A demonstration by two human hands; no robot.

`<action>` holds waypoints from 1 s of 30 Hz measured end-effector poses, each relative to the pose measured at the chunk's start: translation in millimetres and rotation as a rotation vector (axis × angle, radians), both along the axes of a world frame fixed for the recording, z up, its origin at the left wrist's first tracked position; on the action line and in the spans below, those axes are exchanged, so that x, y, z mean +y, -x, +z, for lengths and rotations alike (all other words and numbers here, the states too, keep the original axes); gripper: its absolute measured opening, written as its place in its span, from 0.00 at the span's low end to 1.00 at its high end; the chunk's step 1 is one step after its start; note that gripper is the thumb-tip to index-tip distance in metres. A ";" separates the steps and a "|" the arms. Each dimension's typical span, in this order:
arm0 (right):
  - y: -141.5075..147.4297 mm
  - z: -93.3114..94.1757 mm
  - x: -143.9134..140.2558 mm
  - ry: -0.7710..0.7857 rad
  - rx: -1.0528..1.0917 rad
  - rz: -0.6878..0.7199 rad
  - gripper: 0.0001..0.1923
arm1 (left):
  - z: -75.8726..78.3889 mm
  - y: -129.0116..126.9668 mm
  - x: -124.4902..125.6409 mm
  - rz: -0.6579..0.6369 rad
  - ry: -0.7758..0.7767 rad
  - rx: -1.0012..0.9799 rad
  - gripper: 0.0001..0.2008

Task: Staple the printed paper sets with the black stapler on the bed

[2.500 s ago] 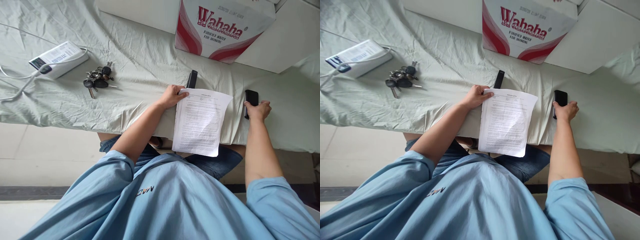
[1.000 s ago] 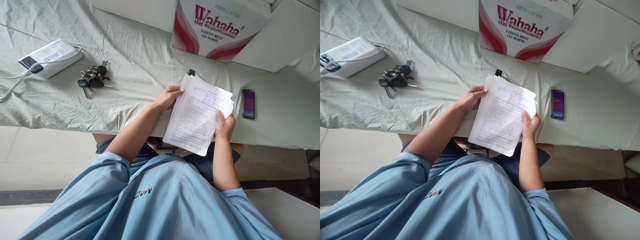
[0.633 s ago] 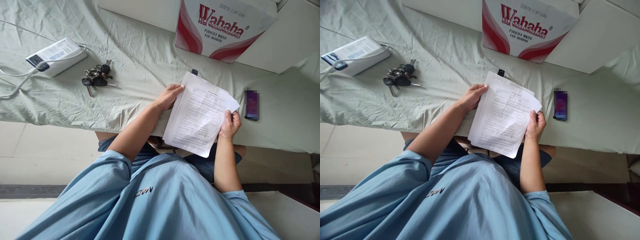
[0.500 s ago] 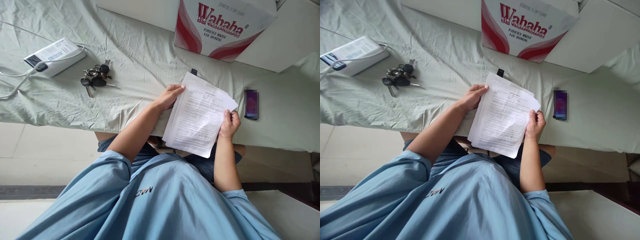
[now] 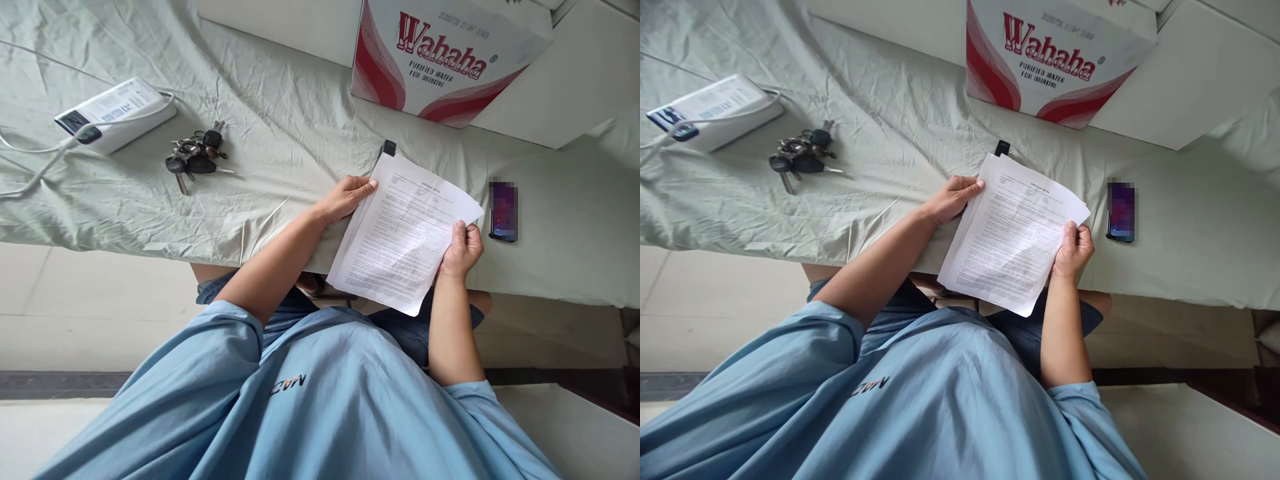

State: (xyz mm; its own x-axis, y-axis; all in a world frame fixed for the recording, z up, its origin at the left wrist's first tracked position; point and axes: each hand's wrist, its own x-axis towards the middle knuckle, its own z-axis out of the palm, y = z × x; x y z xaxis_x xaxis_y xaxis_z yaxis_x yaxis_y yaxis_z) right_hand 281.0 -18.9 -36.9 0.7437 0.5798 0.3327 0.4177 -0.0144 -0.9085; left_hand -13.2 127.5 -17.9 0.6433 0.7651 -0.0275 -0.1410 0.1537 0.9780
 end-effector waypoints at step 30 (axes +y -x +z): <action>3.9 -8.6 1.6 -0.094 0.114 0.116 0.29 | -10.4 -1.1 0.1 0.082 -0.047 -0.013 0.38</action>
State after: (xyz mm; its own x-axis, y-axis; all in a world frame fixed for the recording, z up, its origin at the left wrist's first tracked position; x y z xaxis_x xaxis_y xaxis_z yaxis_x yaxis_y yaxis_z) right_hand 277.2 -17.3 -45.5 0.7097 0.6340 0.3071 0.3063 0.1149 -0.9450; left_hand -12.1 127.6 -28.3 0.5785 0.8155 0.0174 -0.1638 0.0952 0.9819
